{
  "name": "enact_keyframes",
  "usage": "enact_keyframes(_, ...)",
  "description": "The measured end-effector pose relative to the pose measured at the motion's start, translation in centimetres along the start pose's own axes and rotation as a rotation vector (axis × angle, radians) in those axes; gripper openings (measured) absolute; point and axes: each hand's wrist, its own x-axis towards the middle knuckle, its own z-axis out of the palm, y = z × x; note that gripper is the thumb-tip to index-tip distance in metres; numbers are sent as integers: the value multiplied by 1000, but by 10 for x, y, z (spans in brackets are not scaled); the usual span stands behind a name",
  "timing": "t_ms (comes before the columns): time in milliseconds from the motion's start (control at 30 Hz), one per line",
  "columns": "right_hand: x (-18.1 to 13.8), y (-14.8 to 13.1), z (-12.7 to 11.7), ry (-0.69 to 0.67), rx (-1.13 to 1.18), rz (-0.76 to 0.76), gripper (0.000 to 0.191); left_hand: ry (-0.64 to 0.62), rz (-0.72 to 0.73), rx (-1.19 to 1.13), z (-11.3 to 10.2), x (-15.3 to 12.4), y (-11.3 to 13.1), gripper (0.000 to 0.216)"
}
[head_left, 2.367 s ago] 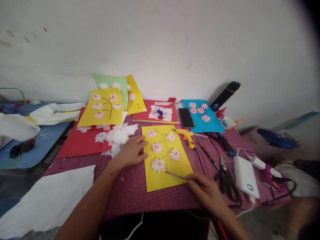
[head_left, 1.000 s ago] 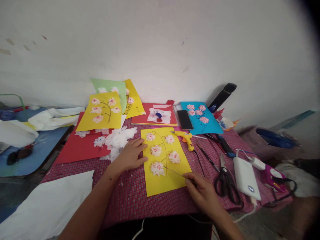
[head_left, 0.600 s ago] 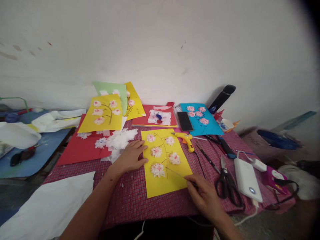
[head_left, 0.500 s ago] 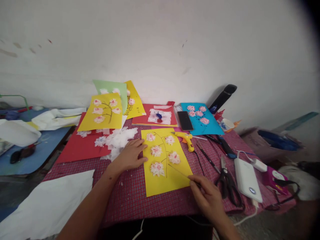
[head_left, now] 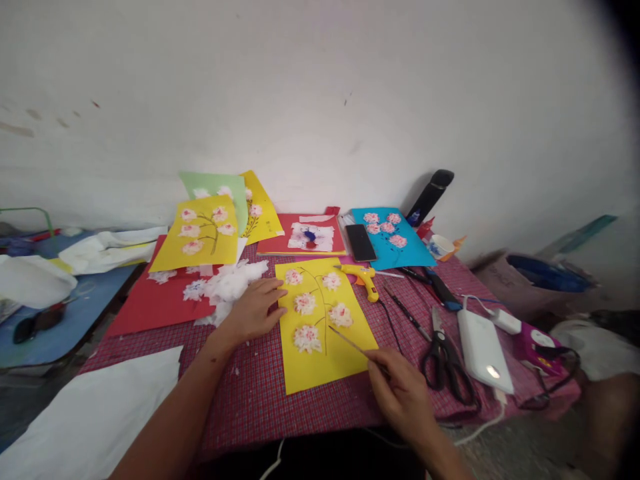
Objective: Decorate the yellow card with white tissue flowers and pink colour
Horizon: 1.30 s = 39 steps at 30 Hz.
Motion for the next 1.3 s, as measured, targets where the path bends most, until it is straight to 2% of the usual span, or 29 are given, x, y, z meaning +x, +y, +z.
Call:
enact_keyframes(67, 10, -1, -12, 10, -13, -11, 17, 94, 5, -22, -1, 2, 3, 29)
enact_keyframes(133, 33, -3, -23, 1, -30, -23, 16, 162, -2, -42, -1, 2, 5, 27)
enact_keyframes(267, 111, 5, -27, 17, -64, -45, 20, 203, -28, -60, -1, 1, 5, 27)
enact_keyframes(400, 194, 34, 5, 45, -47, 30, 24, 190, -47, -60, 2, 1, 1, 26)
enact_keyframes(533, 242, 66, 45, 26, -45, 22, 26, 212, -34, -61, 5, 1, -4, 25)
enact_keyframes(667, 259, 89, 66, -6, -25, 49, 27, 253, -9, -61, 6, 1, -6, 22)
enact_keyframes(933, 266, 116, 79, -139, -64, 60, 27, 233, 13, -75, 8, 2, 0, 19)
enact_keyframes(1100, 268, 123, 77, -232, -175, 56, 25, 226, 20, -79, 9, 3, -1, 19)
enact_keyframes(1300, 276, 116, 66, -370, -373, 58, 19, 191, 7, -82, 11, 2, -3, 18)
